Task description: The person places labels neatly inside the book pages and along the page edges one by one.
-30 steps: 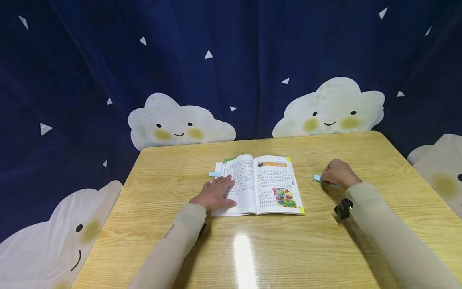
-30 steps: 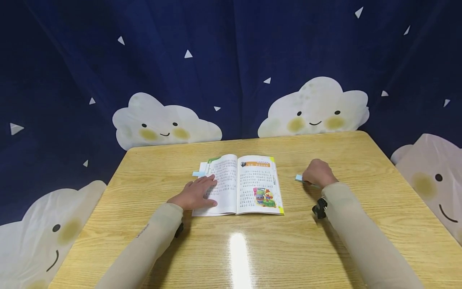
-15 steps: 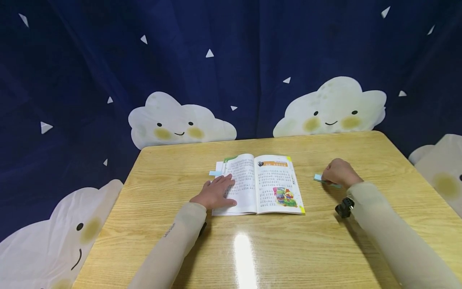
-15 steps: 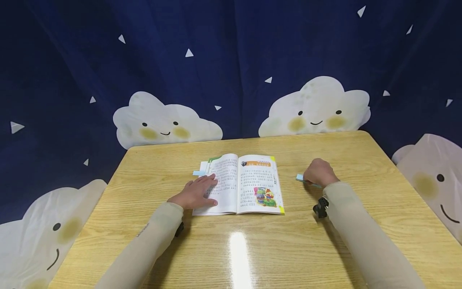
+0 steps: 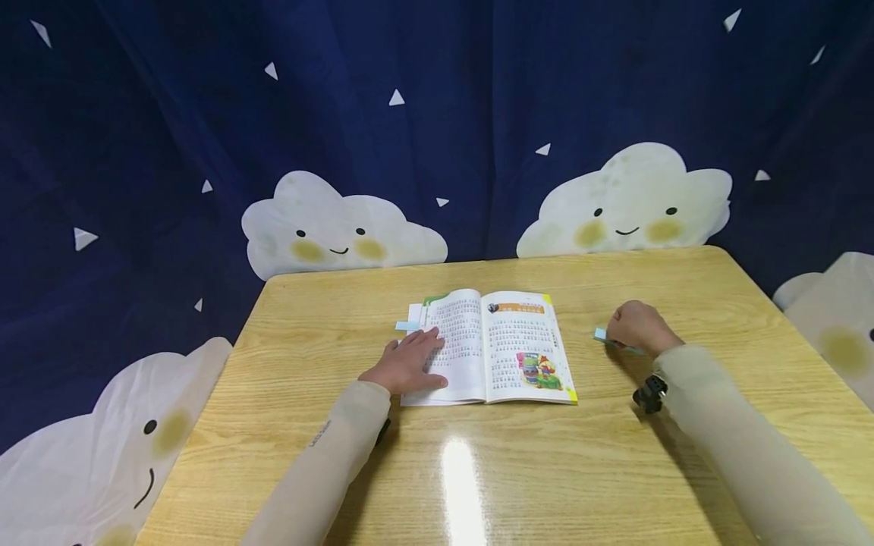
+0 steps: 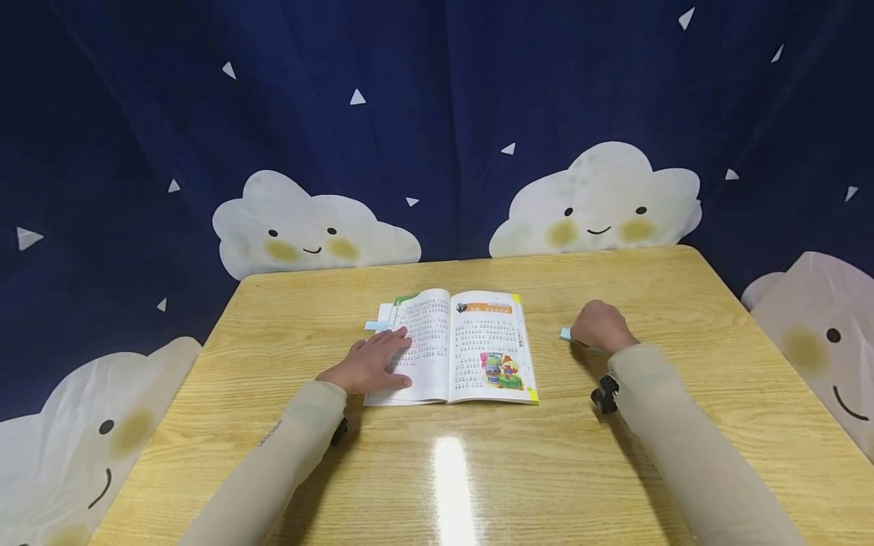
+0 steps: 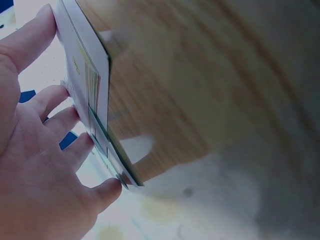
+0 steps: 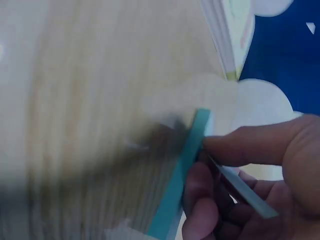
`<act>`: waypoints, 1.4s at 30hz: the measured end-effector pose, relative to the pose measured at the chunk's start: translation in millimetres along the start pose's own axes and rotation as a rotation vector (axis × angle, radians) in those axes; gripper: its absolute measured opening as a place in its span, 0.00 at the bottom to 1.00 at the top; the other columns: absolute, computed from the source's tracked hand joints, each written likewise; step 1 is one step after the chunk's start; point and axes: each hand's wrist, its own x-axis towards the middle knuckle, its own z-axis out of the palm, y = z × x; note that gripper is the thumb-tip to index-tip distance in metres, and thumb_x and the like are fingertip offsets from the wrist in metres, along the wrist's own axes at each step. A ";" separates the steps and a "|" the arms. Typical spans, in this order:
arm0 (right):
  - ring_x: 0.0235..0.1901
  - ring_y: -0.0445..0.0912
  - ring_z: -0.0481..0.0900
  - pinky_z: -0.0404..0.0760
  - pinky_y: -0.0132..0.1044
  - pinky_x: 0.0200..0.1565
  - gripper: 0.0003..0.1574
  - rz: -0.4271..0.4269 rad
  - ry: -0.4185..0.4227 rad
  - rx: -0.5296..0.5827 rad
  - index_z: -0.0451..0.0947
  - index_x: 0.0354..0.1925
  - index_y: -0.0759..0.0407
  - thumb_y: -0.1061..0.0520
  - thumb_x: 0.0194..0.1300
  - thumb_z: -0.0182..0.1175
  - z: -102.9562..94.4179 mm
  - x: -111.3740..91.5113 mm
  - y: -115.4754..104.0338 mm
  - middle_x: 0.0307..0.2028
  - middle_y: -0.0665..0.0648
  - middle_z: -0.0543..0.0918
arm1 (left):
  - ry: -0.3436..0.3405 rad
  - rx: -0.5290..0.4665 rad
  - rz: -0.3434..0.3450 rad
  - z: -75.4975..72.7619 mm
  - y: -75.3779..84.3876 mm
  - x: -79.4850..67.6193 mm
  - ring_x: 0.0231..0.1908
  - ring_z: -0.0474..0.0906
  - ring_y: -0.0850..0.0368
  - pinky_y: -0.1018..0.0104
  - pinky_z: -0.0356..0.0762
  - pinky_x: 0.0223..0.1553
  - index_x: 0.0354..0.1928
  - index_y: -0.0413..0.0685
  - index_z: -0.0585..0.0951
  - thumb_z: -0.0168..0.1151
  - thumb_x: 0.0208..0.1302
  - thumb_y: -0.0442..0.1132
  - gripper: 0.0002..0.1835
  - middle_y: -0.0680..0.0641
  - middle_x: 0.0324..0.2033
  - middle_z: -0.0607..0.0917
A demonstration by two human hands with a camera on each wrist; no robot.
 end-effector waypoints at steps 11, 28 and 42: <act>0.16 0.39 0.47 0.52 0.31 0.21 0.20 -0.024 0.062 -0.088 0.57 0.10 0.48 0.66 0.48 0.46 7.2 -3.4 -9.3 0.10 0.44 0.54 | 0.000 0.001 -0.007 -0.4 0.4 0.5 0.79 0.47 0.47 0.39 0.43 0.76 0.75 0.60 0.63 0.66 0.62 0.58 0.42 0.55 0.79 0.53; 0.15 0.39 0.52 0.55 0.31 0.20 0.21 0.011 0.084 -0.064 0.60 0.10 0.50 0.68 0.51 0.47 4.5 -4.2 -13.3 0.11 0.45 0.58 | 0.002 0.006 -0.002 1.5 -1.8 2.9 0.79 0.47 0.47 0.38 0.44 0.76 0.75 0.60 0.63 0.65 0.62 0.59 0.42 0.55 0.79 0.53; 0.14 0.39 0.49 0.53 0.31 0.20 0.22 0.005 0.094 -0.037 0.59 0.08 0.49 0.68 0.51 0.47 6.1 -5.0 -11.3 0.10 0.45 0.56 | 0.012 0.008 0.005 2.0 -1.7 -0.6 0.79 0.47 0.48 0.37 0.44 0.76 0.75 0.60 0.63 0.66 0.62 0.59 0.42 0.55 0.79 0.53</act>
